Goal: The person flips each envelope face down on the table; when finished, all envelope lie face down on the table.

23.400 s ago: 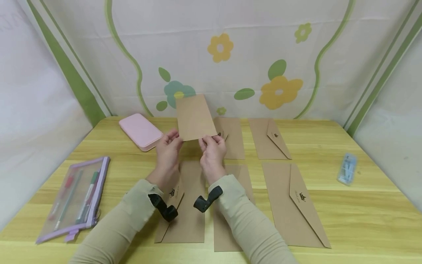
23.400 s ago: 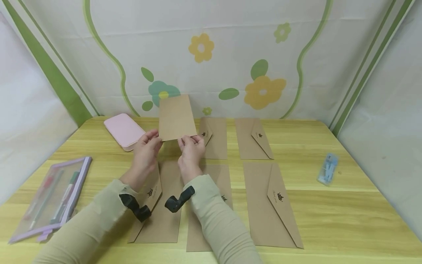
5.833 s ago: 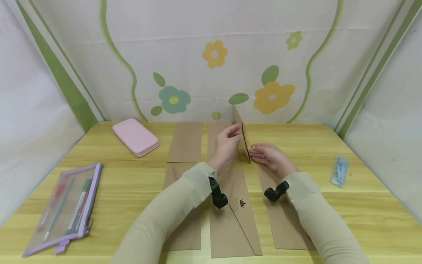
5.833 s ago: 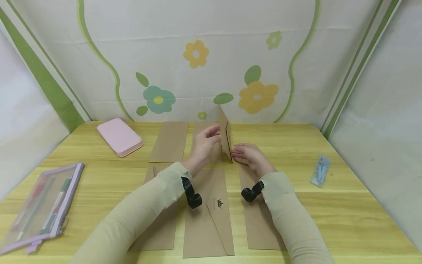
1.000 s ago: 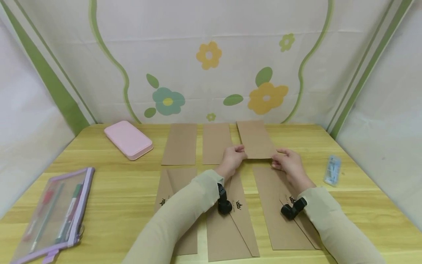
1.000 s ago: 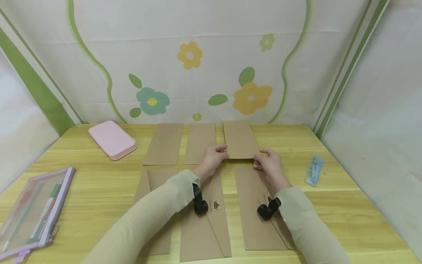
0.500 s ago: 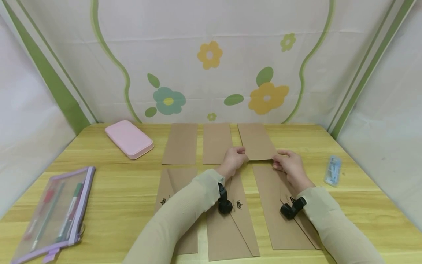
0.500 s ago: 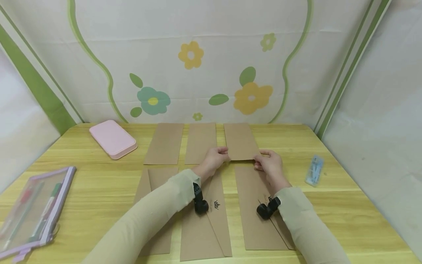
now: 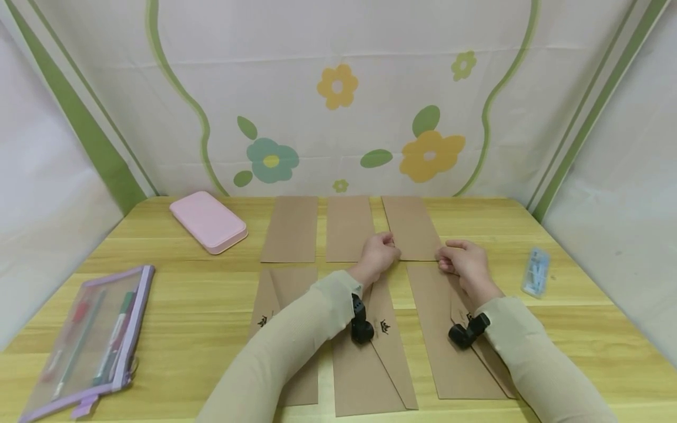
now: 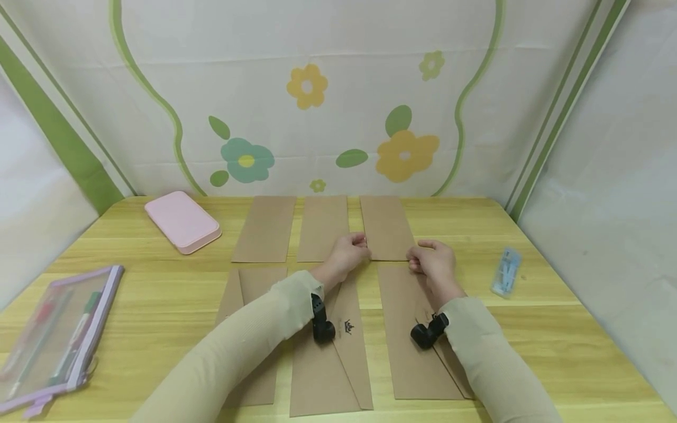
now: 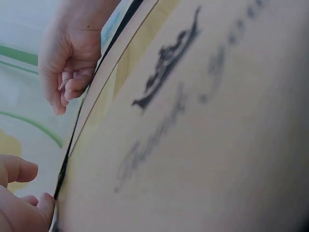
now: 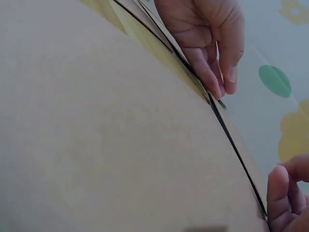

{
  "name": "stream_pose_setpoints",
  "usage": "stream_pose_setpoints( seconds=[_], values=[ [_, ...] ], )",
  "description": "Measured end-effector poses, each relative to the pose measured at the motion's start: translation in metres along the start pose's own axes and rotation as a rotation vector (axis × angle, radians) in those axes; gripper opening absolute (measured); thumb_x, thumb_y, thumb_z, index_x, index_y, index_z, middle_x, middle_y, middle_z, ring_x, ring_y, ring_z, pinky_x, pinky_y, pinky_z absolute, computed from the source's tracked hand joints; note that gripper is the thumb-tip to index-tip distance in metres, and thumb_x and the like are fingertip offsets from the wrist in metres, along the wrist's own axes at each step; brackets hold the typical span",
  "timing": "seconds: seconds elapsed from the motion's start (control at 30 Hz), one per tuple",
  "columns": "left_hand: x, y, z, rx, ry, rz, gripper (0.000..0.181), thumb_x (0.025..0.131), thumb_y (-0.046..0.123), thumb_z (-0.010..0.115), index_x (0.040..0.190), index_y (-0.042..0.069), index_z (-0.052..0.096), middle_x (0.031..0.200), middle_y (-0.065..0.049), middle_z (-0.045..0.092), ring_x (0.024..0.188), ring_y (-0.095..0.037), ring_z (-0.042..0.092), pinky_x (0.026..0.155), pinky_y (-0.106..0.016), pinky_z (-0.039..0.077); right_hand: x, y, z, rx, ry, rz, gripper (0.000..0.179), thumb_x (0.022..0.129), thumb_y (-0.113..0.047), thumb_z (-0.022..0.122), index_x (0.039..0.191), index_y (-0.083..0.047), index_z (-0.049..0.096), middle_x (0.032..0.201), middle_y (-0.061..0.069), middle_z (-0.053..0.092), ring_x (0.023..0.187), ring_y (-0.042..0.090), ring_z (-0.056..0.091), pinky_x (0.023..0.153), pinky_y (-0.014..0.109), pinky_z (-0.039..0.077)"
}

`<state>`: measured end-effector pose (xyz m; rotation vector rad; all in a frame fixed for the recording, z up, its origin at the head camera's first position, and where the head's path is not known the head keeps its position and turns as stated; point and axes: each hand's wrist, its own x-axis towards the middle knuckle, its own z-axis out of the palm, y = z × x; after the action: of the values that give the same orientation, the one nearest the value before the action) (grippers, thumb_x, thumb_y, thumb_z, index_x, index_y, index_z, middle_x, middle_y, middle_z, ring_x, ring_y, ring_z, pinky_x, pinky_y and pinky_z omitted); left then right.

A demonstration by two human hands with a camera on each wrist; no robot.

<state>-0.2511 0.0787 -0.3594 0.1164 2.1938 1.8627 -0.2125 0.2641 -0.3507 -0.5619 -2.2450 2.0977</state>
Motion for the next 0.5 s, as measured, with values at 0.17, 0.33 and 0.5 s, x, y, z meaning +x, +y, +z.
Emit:
stream_pose_setpoints(
  seconds=[0.17, 0.33, 0.5],
  values=[
    [-0.005, 0.013, -0.005, -0.095, 0.018, 0.02, 0.048, 0.087, 0.003, 0.056, 0.134, 0.005, 0.047, 0.133, -0.01, 0.049, 0.122, -0.021, 0.046, 0.098, -0.032, 0.042, 0.0, -0.003, 0.005, -0.02, 0.033, -0.006, 0.053, 0.088, -0.004, 0.056, 0.136, 0.005, 0.037, 0.077, 0.0, 0.063, 0.059, 0.005, 0.059, 0.056, 0.018, 0.052],
    [-0.014, 0.037, -0.016, -0.196, -0.014, 0.072, 0.044, 0.087, 0.003, 0.057, 0.131, 0.005, 0.051, 0.129, -0.01, 0.051, 0.12, -0.023, 0.046, 0.101, -0.036, 0.039, -0.006, -0.011, 0.011, -0.022, 0.039, -0.038, 0.051, 0.086, -0.004, 0.057, 0.133, 0.006, 0.041, 0.076, 0.001, 0.062, 0.06, 0.006, 0.059, 0.055, 0.017, 0.051],
    [-0.026, 0.054, -0.032, -0.265, -0.055, 0.144, 0.042, 0.088, 0.001, 0.057, 0.129, 0.001, 0.051, 0.123, -0.011, 0.053, 0.116, -0.022, 0.05, 0.099, -0.032, 0.041, -0.016, -0.022, 0.018, -0.004, -0.028, -0.09, 0.049, 0.089, -0.008, 0.056, 0.132, 0.009, 0.04, 0.07, -0.005, 0.061, 0.061, 0.005, 0.058, 0.057, 0.017, 0.052]
  ],
)
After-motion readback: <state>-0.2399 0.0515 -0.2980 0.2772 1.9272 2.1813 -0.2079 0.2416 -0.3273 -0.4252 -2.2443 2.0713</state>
